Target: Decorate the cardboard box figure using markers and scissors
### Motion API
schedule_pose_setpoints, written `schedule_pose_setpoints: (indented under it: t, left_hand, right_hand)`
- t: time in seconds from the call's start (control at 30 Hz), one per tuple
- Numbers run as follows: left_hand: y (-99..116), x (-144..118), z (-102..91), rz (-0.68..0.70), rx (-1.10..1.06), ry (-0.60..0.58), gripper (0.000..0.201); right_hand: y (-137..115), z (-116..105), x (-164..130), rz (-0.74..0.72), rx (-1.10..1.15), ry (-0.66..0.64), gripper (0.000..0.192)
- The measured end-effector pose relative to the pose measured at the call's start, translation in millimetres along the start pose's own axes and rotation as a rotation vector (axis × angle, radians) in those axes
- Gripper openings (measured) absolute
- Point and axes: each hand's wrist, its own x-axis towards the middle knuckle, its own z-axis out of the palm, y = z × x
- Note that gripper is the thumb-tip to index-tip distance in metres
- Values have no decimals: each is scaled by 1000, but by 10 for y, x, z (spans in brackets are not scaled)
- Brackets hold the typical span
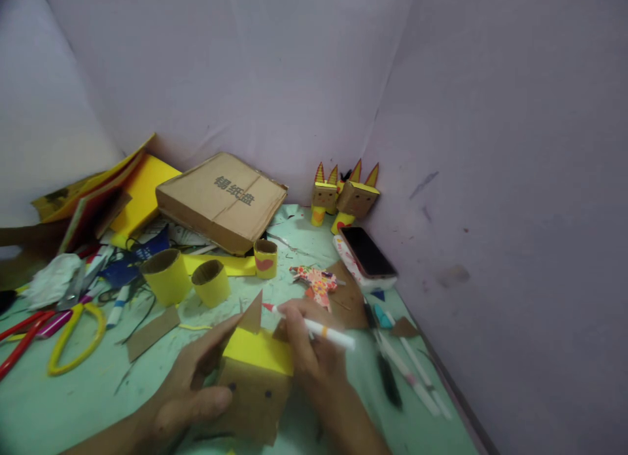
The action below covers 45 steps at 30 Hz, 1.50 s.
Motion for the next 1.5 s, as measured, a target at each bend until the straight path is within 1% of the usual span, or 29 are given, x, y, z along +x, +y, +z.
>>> schedule_pose_setpoints:
  t: [0.07, 0.13, 0.23, 0.33, 0.4, 0.47, 0.57, 0.7, 0.8, 0.9, 1.0, 1.1, 1.2, 1.33, 1.5]
  left_hand:
    - [-4, -2, 5, 1, -11, 5, 82]
    - [-14, -3, 8, 3, -31, 10, 82]
    - [-34, -1, 4, 25, -79, 5, 82]
    - [-55, 6, -11, 18, -107, 6, 86]
    - [-66, 9, -21, -2, -100, 15, 90]
    - [-74, 8, -24, -16, -89, 37, 92]
    - [-80, 2, -14, -36, -81, 83, 92]
    - [-82, -1, 8, -40, -77, 123, 90]
    - [-83, 0, 21, -31, -85, 152, 89]
    - [-78, -4, 29, -46, -108, 165, 88]
    - [-58, -8, 37, -58, -103, 183, 89]
    - [-32, -9, 48, -22, -64, 194, 85]
    - [-23, -14, 54, 11, -30, 196, 81]
    - [-25, -25, 56, 7, 25, 208, 84]
    - [-20, -35, 63, 12, 27, 207, 85]
  right_hand:
    - [-7, 3, -3, 27, -4, -2, 32]
    - [-14, -5, 2, 48, -2, 29, 37]
    - [-18, -51, 49, 58, 8, 192, 39]
    - [-15, -119, 126, 128, 75, 367, 40]
    - [-6, -153, 156, 160, 121, 408, 42]
    - [9, -166, 152, 148, 84, 390, 45]
    - [41, -144, 97, 95, -12, 313, 46]
    - [77, -101, 34, 89, -3, 228, 38]
    - [99, -93, 32, 85, -14, 233, 31]
    - [122, -96, 43, 67, -6, 253, 29]
    - [144, -105, 35, 63, -1, 224, 29]
    - [160, -118, 8, 68, -31, 179, 27]
    - [170, -123, -8, 55, -46, 185, 24]
    - [173, -117, 2, 38, -34, 175, 24]
    - [147, -112, 16, 43, -16, 166, 27]
